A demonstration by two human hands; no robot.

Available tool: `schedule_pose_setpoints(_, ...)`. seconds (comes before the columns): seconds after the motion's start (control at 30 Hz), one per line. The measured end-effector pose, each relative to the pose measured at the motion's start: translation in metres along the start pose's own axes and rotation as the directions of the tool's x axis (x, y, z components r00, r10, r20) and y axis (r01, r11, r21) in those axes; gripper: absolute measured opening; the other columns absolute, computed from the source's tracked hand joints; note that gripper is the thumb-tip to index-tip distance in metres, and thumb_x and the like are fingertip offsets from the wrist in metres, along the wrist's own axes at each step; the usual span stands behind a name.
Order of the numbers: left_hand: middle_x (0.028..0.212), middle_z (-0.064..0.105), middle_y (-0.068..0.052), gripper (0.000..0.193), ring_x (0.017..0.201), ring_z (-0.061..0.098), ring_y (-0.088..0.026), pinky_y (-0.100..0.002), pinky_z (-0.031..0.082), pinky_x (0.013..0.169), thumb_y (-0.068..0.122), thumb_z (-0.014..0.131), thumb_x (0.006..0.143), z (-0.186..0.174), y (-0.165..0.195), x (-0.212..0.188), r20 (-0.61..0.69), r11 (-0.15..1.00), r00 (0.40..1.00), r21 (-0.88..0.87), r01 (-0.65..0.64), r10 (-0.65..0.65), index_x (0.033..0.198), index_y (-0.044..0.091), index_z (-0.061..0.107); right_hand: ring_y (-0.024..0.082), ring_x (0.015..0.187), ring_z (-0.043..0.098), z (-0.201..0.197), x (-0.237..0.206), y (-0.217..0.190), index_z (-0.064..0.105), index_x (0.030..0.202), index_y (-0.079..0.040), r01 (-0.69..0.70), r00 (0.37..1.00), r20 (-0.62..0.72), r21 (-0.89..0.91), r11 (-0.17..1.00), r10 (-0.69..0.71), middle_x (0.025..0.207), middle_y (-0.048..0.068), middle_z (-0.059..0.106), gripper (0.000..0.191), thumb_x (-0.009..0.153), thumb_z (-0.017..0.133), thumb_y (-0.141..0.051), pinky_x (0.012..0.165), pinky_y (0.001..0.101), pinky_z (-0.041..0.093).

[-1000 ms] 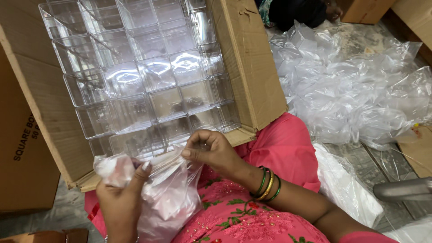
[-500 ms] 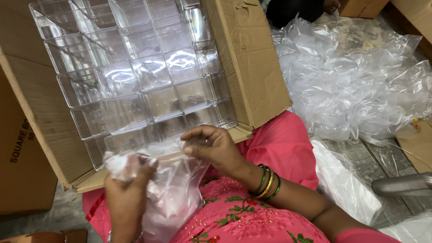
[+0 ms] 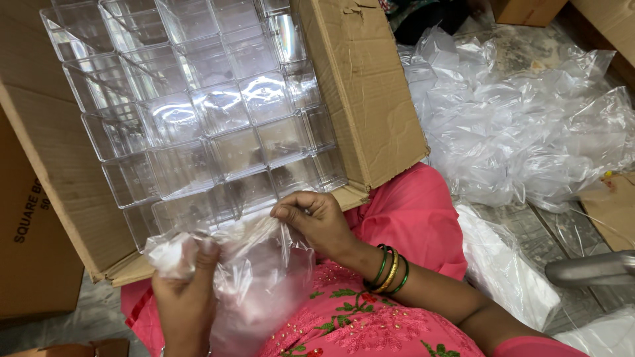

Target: The person sits on the floor and packs clear plastic boxes for shipment. They place each plastic box into a plastic bag, wrap the bag around it, and put the wrapped box into a compartmented cardboard box, repeating this for box after box.

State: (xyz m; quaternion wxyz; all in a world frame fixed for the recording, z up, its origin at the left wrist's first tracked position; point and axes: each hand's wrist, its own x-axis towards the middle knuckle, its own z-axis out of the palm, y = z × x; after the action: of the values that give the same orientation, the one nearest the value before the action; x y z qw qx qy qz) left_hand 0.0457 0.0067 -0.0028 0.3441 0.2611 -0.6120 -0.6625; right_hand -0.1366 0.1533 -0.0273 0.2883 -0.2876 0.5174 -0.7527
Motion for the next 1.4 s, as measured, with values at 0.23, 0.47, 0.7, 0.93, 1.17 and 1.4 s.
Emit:
schedule_pose_setpoints(0.23, 0.092, 0.069, -0.003, 0.019, 0.081, 0.061, -0.01, -0.025, 0.047, 0.072, 0.018, 0.073, 0.096, -0.004, 0.001, 0.002, 0.008, 0.991, 1.0, 0.131, 0.026, -0.027, 0.105, 0.001, 0.07, 0.01, 0.081, 0.068, 0.002, -0.007, -0.006, 0.074, 0.105, -0.001, 0.032, 0.991, 0.12, 0.146, 0.989, -0.05, 0.092, 0.005, 0.075, 0.015, 0.099, 0.069, -0.013, 0.073, 0.0266, 0.057)
schedule_pose_setpoints(0.47, 0.099, 0.067, -0.003, 0.028, 0.09, 0.061, -0.012, -0.025, 0.048, 0.08, 0.027, 0.061, 0.103, -0.056, -0.031, -0.01, 0.196, 0.983, 0.98, -0.173, 0.063, -0.029, 0.112, 0.001, 0.064, 0.004, 0.068, 0.047, 0.022, 0.005, -0.008, 0.067, 0.096, -0.001, -0.264, 0.952, 0.191, 0.118, 0.957, 0.239, 0.076, -0.002, 0.056, 0.028, 0.109, 0.061, -0.026, 0.061, 0.0214, 0.039)
schedule_pose_setpoints(0.7, 0.089, 0.065, -0.015, 0.023, 0.071, 0.048, -0.027, -0.041, 0.035, 0.057, 0.014, 0.073, 0.1, -0.137, -0.071, 0.044, 0.088, 0.909, 0.958, 0.35, 0.228, -0.274, 0.116, -0.002, 0.065, 0.013, 0.081, 0.067, 0.007, 0.032, -0.051, 0.057, 0.091, -0.014, -0.387, 0.809, 0.556, 0.257, 0.886, 0.192, 0.08, -0.003, 0.06, 0.027, 0.078, 0.079, -0.008, 0.077, 0.031, 0.054)
schedule_pose_setpoints(0.93, 0.098, 0.073, -0.015, 0.031, 0.087, 0.073, -0.031, -0.044, 0.055, 0.079, 0.02, 0.075, 0.093, -0.11, -0.064, 0.097, -0.173, 0.641, 0.929, 0.763, -0.083, 0.327, 0.118, 0.003, 0.07, 0.024, 0.075, 0.065, 0.086, 0.107, 0.064, 0.057, 0.132, -0.018, 0.019, 0.995, 0.082, -0.741, 0.671, 0.062, 0.081, 0.006, 0.064, 0.059, 0.078, 0.081, -0.015, 0.067, 0.041, 0.052)
schedule_pose_setpoints(1.17, 0.092, 0.071, -0.027, 0.031, 0.088, 0.068, -0.048, -0.055, 0.053, 0.076, 0.033, 0.072, 0.09, -0.082, -0.079, 0.121, -0.243, 0.393, 0.97, 0.892, 0.222, 0.004, 0.109, 0.01, 0.077, 0.035, 0.087, 0.064, 0.081, 0.096, 0.094, 0.048, 0.151, -0.029, 0.19, 0.982, 0.176, -0.87, 0.454, -0.074, 0.103, 0.015, 0.063, 0.066, 0.091, 0.057, -0.005, 0.076, 0.0474, 0.055)
schedule_pose_setpoints(1.4, 0.082, 0.068, -0.028, 0.026, 0.079, 0.069, -0.044, -0.051, 0.054, 0.074, 0.028, 0.073, 0.091, -0.067, -0.072, 0.119, -0.18, 0.473, 0.983, 0.869, 0.146, 0.026, 0.101, 0.004, 0.077, 0.041, 0.09, 0.065, 0.077, 0.099, 0.094, 0.036, 0.156, -0.017, 0.081, 0.991, 0.007, -0.833, 0.548, -0.136, 0.1, 0.02, 0.069, 0.071, 0.089, 0.054, -0.001, 0.079, 0.0515, 0.053)
